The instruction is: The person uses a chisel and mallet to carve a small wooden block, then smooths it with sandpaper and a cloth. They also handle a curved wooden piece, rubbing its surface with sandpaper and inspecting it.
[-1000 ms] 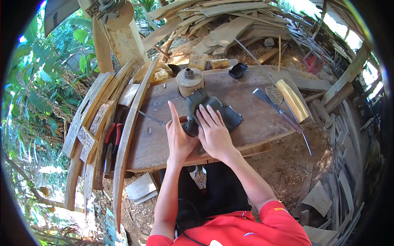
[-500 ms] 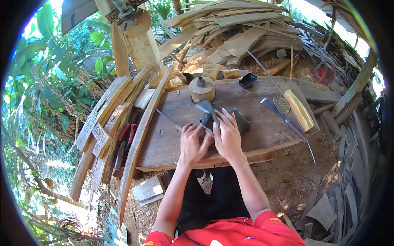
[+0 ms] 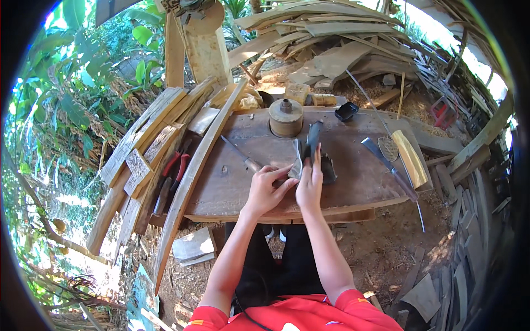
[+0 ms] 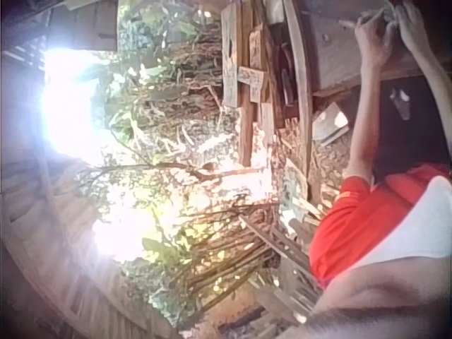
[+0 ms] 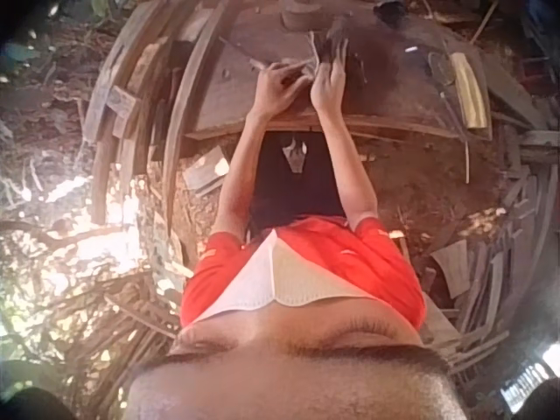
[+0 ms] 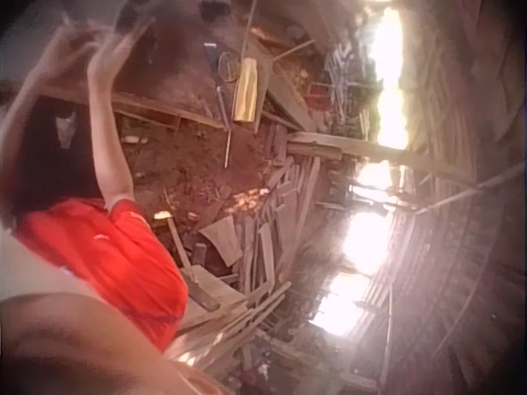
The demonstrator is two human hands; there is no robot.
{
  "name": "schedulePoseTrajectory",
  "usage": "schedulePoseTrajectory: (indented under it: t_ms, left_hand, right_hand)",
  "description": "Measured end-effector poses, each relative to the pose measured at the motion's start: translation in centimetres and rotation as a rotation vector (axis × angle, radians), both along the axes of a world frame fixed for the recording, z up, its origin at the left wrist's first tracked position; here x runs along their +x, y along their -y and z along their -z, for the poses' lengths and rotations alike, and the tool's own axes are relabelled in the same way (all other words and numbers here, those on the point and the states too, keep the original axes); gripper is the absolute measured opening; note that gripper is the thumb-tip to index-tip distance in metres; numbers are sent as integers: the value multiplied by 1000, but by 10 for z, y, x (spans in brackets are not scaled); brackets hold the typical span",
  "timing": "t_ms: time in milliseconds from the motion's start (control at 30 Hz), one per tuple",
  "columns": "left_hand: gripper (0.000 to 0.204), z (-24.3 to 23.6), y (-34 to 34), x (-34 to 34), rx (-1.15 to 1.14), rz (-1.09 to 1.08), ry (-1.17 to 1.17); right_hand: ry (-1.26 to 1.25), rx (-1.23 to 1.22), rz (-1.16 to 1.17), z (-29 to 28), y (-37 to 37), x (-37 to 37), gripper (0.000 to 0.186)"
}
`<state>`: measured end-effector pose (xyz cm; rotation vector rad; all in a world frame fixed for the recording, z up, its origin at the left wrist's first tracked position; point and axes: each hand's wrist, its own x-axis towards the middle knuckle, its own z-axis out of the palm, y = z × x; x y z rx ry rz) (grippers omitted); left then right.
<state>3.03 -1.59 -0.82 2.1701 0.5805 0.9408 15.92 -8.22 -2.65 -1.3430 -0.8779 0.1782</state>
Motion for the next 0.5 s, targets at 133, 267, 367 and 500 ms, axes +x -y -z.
schedulePoseTrajectory:
  t_ms: [133,267,367,500]
  left_hand:
    - [35,-1,0,-3,-102,-31,86]
    - [35,-1,-2,2,-110,-52,48]
    - [38,1,-3,0,-142,-82,42]
    - [38,2,1,1,-92,-74,57]
  right_hand:
    - [-163,-45,-168,-2,28,-29,56]
    - [-35,-76,-103,1,27,-29,53]
    - [-237,-44,-141,-13,19,-18,44]
    - [-146,-85,-90,-16,24,-26,41]
